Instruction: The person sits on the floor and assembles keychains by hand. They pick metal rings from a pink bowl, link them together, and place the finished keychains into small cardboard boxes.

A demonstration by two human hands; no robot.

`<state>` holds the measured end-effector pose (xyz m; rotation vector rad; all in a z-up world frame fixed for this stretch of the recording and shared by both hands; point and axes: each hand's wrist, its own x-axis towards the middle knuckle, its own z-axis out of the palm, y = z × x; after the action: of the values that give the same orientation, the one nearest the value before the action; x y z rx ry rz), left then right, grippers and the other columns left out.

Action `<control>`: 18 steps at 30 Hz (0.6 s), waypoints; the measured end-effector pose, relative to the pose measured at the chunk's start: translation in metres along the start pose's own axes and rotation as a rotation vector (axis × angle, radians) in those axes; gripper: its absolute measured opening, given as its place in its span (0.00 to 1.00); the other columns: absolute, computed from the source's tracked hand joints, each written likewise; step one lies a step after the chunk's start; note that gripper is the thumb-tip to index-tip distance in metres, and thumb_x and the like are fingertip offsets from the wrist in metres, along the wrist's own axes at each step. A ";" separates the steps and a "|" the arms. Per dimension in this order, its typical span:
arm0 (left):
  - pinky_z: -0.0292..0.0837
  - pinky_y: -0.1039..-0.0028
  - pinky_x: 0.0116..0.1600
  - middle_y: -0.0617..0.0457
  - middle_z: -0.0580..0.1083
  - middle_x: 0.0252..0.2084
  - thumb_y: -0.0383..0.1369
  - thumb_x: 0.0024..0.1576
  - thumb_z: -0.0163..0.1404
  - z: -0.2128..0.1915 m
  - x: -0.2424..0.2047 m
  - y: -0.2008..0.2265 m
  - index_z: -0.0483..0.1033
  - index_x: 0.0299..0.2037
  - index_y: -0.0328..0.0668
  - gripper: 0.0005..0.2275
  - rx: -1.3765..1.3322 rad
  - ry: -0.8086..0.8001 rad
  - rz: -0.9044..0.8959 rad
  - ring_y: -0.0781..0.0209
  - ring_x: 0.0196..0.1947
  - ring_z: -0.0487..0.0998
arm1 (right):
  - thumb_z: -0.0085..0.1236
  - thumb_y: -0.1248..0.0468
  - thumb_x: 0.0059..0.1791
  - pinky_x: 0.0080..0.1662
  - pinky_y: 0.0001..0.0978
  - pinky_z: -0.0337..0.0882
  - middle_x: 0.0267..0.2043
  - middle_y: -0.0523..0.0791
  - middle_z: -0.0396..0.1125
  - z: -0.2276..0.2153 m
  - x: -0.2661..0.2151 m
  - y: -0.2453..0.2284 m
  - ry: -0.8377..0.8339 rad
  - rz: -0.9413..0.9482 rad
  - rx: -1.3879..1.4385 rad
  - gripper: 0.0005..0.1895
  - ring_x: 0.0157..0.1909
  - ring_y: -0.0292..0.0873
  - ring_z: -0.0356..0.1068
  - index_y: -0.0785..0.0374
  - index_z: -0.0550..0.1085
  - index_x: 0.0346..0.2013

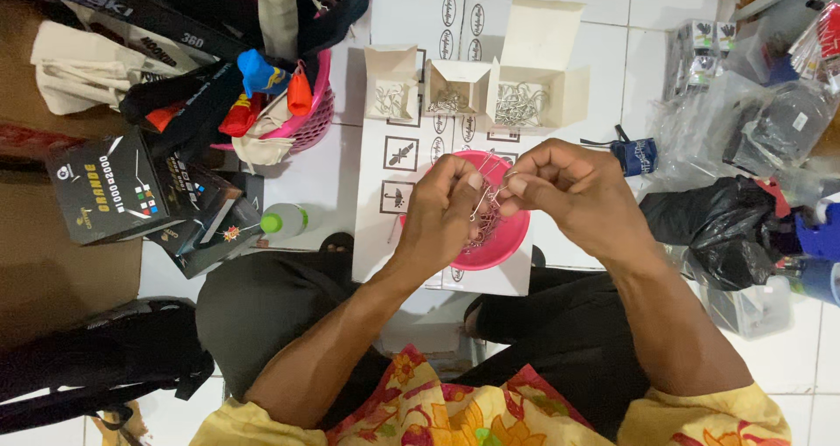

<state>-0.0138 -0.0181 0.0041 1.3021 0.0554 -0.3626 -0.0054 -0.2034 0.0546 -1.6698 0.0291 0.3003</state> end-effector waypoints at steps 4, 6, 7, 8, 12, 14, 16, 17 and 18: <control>0.67 0.80 0.16 0.47 0.72 0.24 0.28 0.66 0.41 0.002 0.001 -0.012 0.71 0.39 0.34 0.07 -0.008 0.030 0.082 0.66 0.16 0.74 | 0.61 0.76 0.48 0.36 0.35 0.80 0.25 0.54 0.71 0.014 -0.005 -0.002 0.037 -0.101 -0.116 0.07 0.30 0.43 0.75 0.74 0.77 0.41; 0.66 0.80 0.17 0.48 0.71 0.24 0.28 0.67 0.41 0.001 0.001 -0.015 0.71 0.39 0.35 0.07 -0.015 0.042 0.101 0.66 0.16 0.73 | 0.60 0.77 0.48 0.35 0.33 0.78 0.25 0.53 0.70 0.021 -0.007 -0.004 0.049 -0.133 -0.131 0.09 0.30 0.43 0.75 0.73 0.76 0.42; 0.65 0.80 0.17 0.48 0.71 0.23 0.29 0.67 0.41 -0.001 0.002 -0.014 0.71 0.39 0.35 0.07 0.025 0.048 0.127 0.66 0.15 0.73 | 0.60 0.78 0.48 0.36 0.33 0.78 0.27 0.53 0.71 0.024 -0.007 -0.008 0.059 -0.149 -0.132 0.11 0.30 0.42 0.75 0.74 0.75 0.45; 0.65 0.79 0.17 0.47 0.71 0.22 0.30 0.67 0.41 -0.003 0.003 -0.014 0.71 0.38 0.35 0.08 0.064 0.054 0.153 0.65 0.15 0.73 | 0.59 0.79 0.47 0.36 0.34 0.79 0.28 0.53 0.72 0.027 -0.007 -0.012 0.069 -0.166 -0.134 0.14 0.30 0.42 0.75 0.74 0.73 0.47; 0.66 0.78 0.20 0.48 0.71 0.22 0.29 0.66 0.41 -0.001 0.000 -0.009 0.71 0.39 0.35 0.07 0.042 0.065 0.155 0.64 0.16 0.74 | 0.60 0.78 0.49 0.36 0.35 0.79 0.29 0.54 0.73 0.027 -0.009 -0.007 0.089 -0.202 -0.187 0.12 0.30 0.43 0.76 0.73 0.72 0.47; 0.64 0.73 0.23 0.49 0.70 0.21 0.30 0.66 0.42 -0.003 0.001 -0.009 0.71 0.38 0.36 0.07 0.135 0.084 0.215 0.63 0.18 0.72 | 0.59 0.77 0.49 0.35 0.32 0.79 0.27 0.51 0.73 0.027 -0.010 -0.006 0.099 -0.206 -0.220 0.07 0.30 0.42 0.78 0.69 0.74 0.41; 0.65 0.72 0.25 0.49 0.70 0.21 0.30 0.67 0.41 -0.003 0.000 -0.004 0.71 0.39 0.36 0.07 0.145 0.102 0.229 0.63 0.20 0.71 | 0.59 0.77 0.49 0.34 0.31 0.78 0.26 0.52 0.73 0.026 -0.009 -0.002 0.102 -0.198 -0.189 0.07 0.29 0.41 0.77 0.70 0.75 0.40; 0.65 0.71 0.27 0.49 0.69 0.22 0.30 0.67 0.41 -0.004 -0.001 -0.002 0.71 0.40 0.37 0.07 0.155 0.119 0.242 0.62 0.21 0.70 | 0.59 0.78 0.48 0.33 0.29 0.77 0.25 0.52 0.72 0.026 -0.008 0.000 0.106 -0.188 -0.157 0.07 0.28 0.40 0.76 0.70 0.77 0.40; 0.65 0.71 0.27 0.49 0.69 0.22 0.30 0.67 0.41 -0.009 0.001 0.003 0.71 0.40 0.37 0.07 0.154 0.124 0.244 0.62 0.21 0.70 | 0.59 0.78 0.48 0.33 0.29 0.77 0.25 0.52 0.72 0.025 -0.007 0.001 0.101 -0.189 -0.159 0.07 0.28 0.40 0.76 0.70 0.77 0.40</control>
<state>-0.0108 -0.0094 0.0045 1.4645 -0.0278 -0.0783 -0.0171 -0.1806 0.0529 -1.8296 -0.0787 0.0758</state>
